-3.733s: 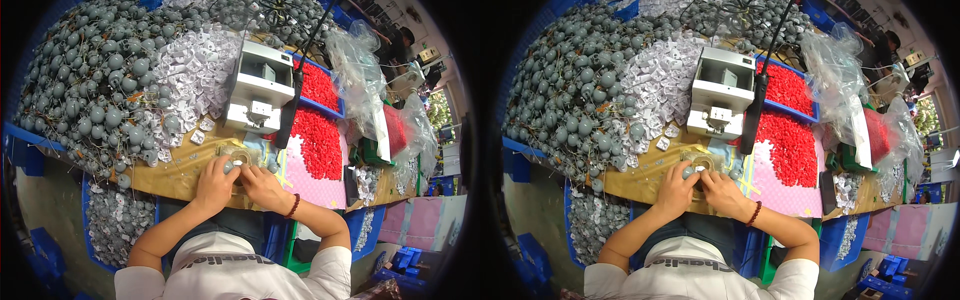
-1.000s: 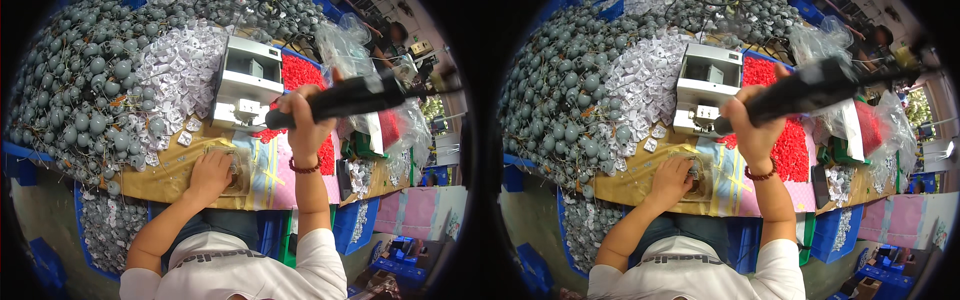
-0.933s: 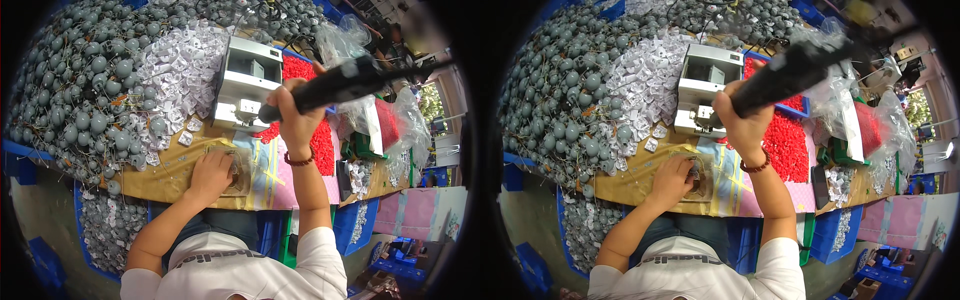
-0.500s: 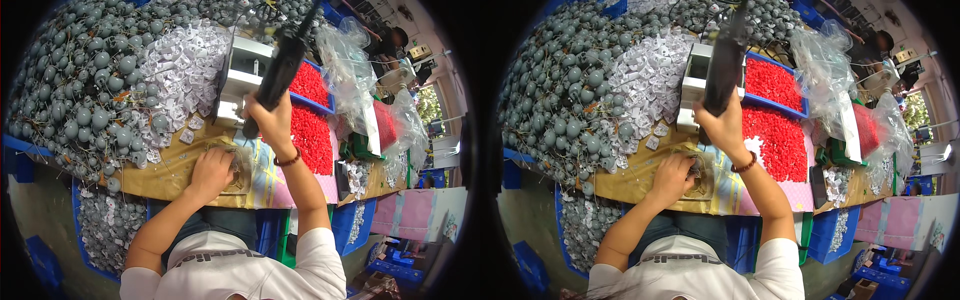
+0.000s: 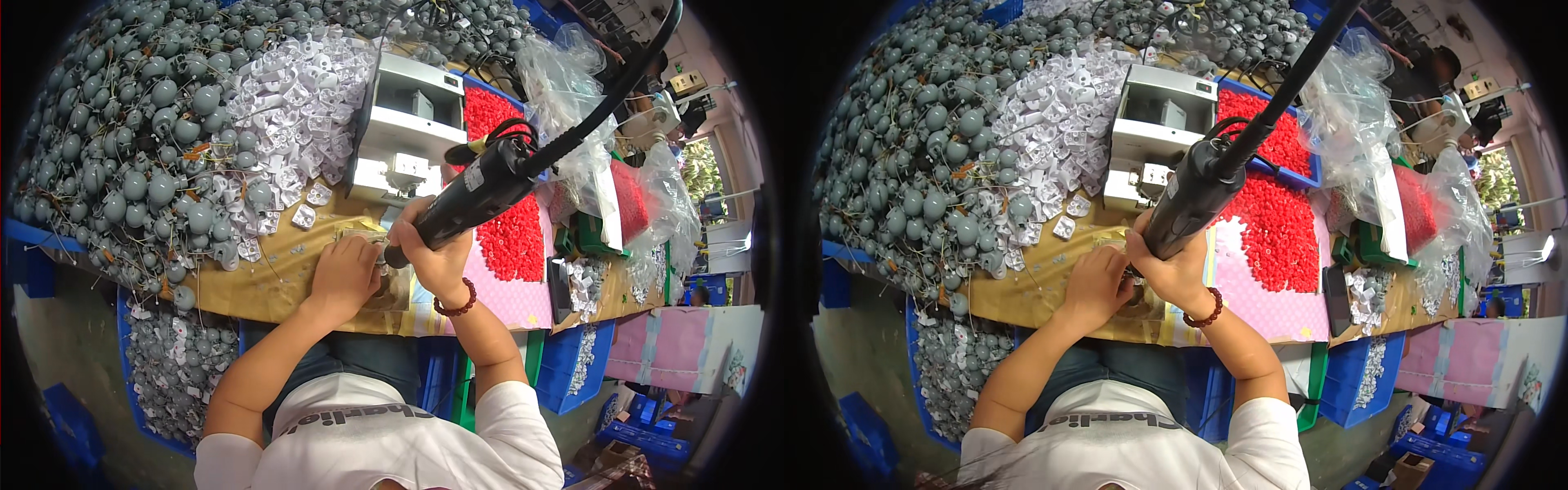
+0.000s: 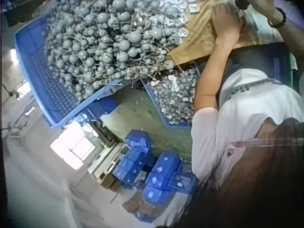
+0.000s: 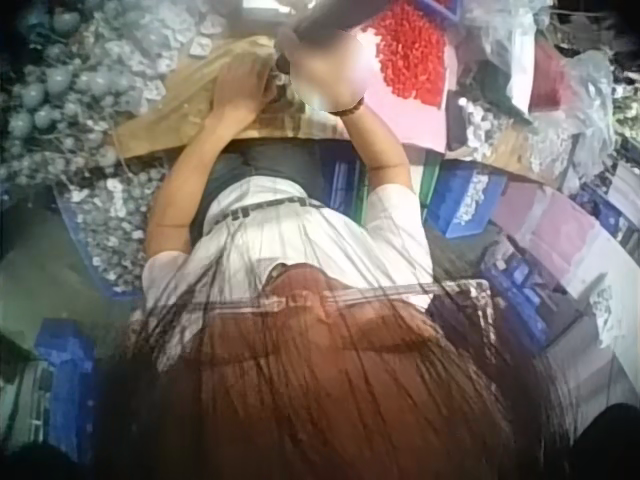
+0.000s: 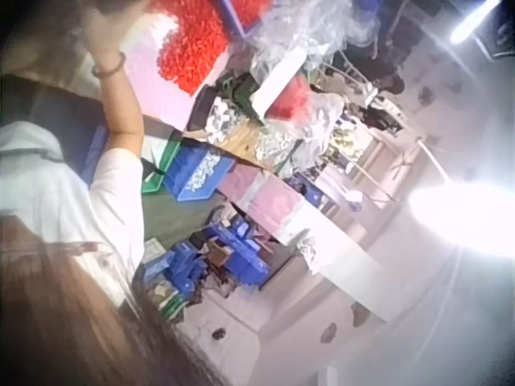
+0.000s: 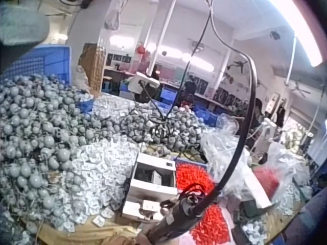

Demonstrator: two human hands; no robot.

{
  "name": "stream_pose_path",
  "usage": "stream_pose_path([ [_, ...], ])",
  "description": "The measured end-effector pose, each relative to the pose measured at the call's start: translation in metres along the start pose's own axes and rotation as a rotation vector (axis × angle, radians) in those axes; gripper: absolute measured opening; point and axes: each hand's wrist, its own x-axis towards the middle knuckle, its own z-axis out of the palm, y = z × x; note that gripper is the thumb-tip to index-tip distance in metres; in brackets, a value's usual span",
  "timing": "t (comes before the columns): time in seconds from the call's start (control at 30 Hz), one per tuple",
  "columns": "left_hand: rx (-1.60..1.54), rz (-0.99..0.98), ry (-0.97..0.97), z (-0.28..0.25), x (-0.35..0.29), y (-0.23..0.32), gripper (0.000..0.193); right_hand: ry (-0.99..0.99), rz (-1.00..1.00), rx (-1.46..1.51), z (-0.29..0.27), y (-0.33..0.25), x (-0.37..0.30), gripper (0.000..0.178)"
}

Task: Assembling small plastic toy components using an electric screwdriver.

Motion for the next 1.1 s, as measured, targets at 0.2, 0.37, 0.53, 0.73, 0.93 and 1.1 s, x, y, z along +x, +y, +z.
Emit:
stream_pose_path([
  [0.2, -0.019, 0.015, 0.07, 0.005, 0.0, -0.002, 0.039, -0.015, -0.052, -0.074, 0.0, 0.005, -0.007, 0.073],
  [0.37, -0.052, 0.013, 0.043, 0.006, 0.0, -0.006, 0.038, -0.045, -0.056, -0.115, 0.002, 0.005, -0.02, 0.038],
  [0.53, -0.079, 0.027, 0.086, 0.007, -0.001, -0.004, 0.039, -0.227, -0.114, -0.385, -0.004, 0.011, -0.03, 0.022],
  [0.73, -0.081, 0.013, 0.089, 0.005, 0.0, -0.003, 0.038, -0.175, -0.121, -0.325, -0.003, 0.02, -0.037, 0.02],
  [0.93, -0.114, -0.036, 0.052, 0.005, -0.001, -0.004, 0.039, 0.05, 0.003, -0.092, 0.001, 0.017, -0.028, 0.011],
  [1.1, -0.108, -0.076, 0.077, -0.001, -0.003, 0.002, 0.041, 0.344, 0.121, -0.006, -0.037, 0.01, 0.005, 0.028],
])
